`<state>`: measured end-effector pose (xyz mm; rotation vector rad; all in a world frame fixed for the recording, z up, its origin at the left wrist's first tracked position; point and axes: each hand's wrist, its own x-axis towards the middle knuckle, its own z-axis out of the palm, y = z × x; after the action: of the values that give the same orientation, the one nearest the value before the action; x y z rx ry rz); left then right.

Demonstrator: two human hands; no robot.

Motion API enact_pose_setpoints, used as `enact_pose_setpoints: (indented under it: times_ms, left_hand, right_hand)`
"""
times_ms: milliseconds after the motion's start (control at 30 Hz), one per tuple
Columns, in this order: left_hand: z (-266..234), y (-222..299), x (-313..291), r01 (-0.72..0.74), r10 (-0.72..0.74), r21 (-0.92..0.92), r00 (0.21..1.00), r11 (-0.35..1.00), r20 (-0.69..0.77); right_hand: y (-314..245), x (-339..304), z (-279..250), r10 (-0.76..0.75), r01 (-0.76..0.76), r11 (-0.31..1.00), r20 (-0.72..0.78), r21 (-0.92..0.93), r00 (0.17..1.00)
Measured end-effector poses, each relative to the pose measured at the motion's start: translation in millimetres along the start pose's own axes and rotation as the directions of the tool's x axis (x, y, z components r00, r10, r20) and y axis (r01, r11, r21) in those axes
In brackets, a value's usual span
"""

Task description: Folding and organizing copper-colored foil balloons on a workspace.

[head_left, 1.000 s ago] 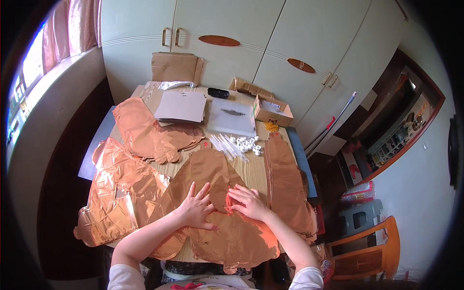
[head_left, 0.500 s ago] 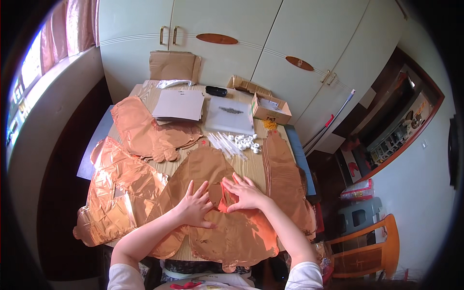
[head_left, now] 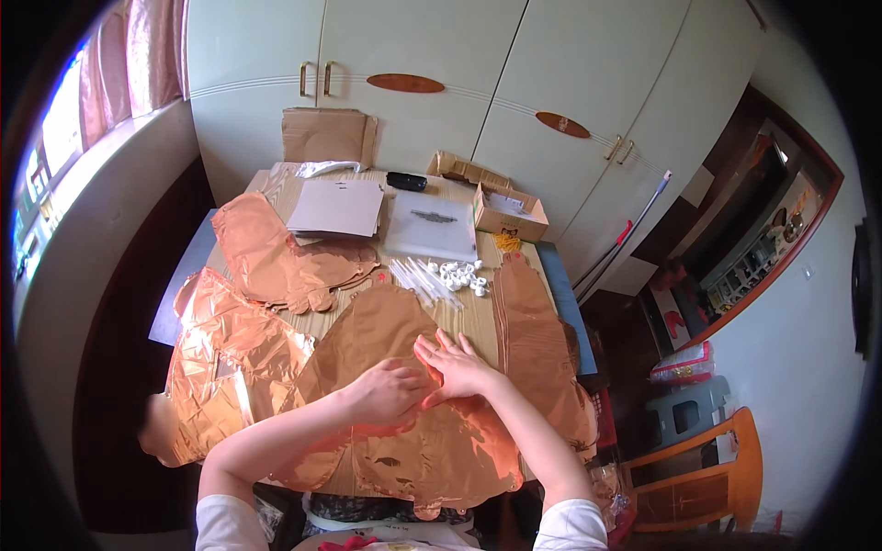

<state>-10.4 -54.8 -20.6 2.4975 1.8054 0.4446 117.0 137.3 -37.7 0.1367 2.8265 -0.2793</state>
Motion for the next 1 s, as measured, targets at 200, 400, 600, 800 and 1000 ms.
enact_pose_setpoints:
  times_ms: [200, 400, 600, 800, 1000]
  left_hand:
    - [2.0, -3.3, 8.7, 0.034, -0.035, 0.025, 0.999, 0.999, 0.028]
    - [31.8, -32.1, 18.0, 0.151, -0.15, 0.117, 0.988, 0.982, -0.024]
    - [30.9, -38.1, 17.0, 0.199, -0.202, 0.102, 0.979, 0.975, 0.026]
    - [30.5, -37.6, 15.5, 0.197, -0.216, 0.126, 0.962, 0.972, 0.169]
    - [32.9, -36.8, 13.6, 0.225, -0.231, 0.054, 0.961, 0.973, 0.153]
  right_hand:
    - [-2.2, -1.4, -4.2, 0.029, -0.029, 0.997, 0.007, 0.067, 1.0]
    - [-1.3, -0.6, 1.6, 0.065, -0.064, 0.995, -0.012, 0.071, 0.998]
    - [-3.4, -7.4, 3.9, 0.029, -0.029, 1.0, -0.139, 0.002, 0.99]
    - [-18.3, -33.1, 27.7, -0.092, 0.068, 0.994, -0.304, -0.089, 0.948]
    - [-30.5, -57.1, 44.5, -0.15, 0.132, 0.989, -0.387, -0.073, 0.91]
